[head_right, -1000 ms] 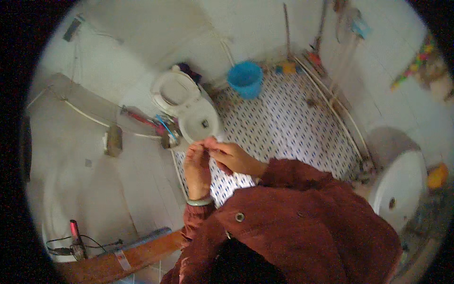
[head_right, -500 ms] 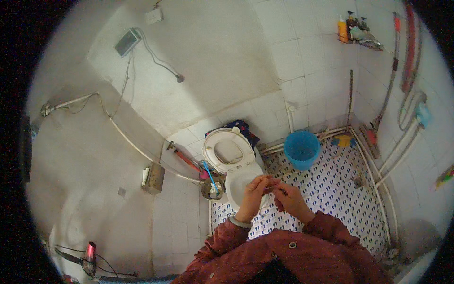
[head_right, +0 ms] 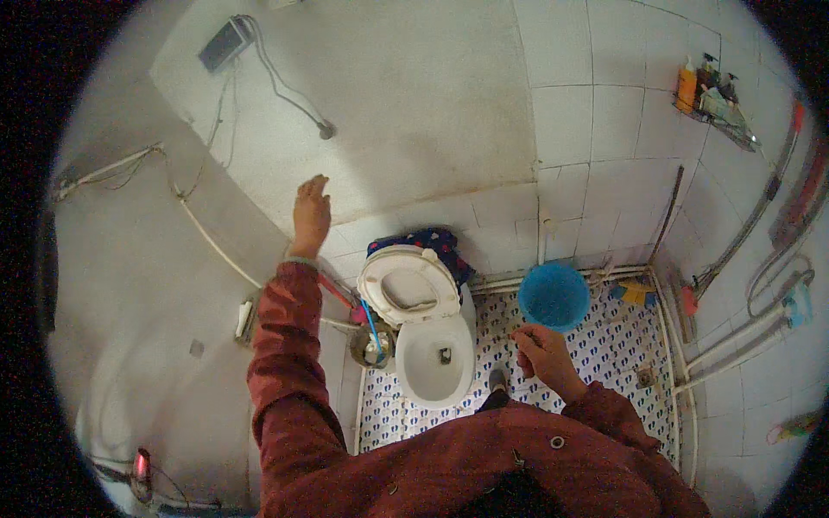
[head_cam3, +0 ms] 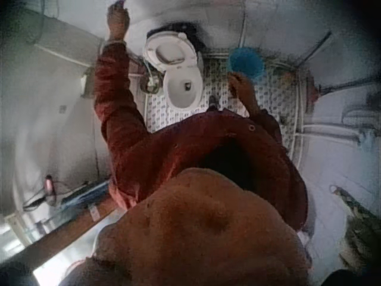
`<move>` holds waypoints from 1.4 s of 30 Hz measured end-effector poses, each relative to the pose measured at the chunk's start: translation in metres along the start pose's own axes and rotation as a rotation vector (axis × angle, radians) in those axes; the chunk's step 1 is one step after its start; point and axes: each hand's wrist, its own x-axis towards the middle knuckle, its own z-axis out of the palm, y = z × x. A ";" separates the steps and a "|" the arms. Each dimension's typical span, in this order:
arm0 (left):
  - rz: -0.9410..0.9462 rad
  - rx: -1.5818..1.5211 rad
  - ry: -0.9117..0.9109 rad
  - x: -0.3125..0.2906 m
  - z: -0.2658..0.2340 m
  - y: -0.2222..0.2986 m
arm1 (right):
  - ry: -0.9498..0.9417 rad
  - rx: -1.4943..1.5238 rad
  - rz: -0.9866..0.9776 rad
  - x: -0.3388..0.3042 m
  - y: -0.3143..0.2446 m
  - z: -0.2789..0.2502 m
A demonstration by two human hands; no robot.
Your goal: The person walks through a cluttered room and into a bathroom, then picks up an orange plastic container and repeatedly opens and closes its lid while manipulating small internal components. The person handles the container and lid by hand without using additional tools.
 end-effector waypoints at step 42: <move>-0.319 -0.452 0.536 0.487 -0.015 -0.190 | 0.061 0.013 0.098 0.300 -0.007 -0.007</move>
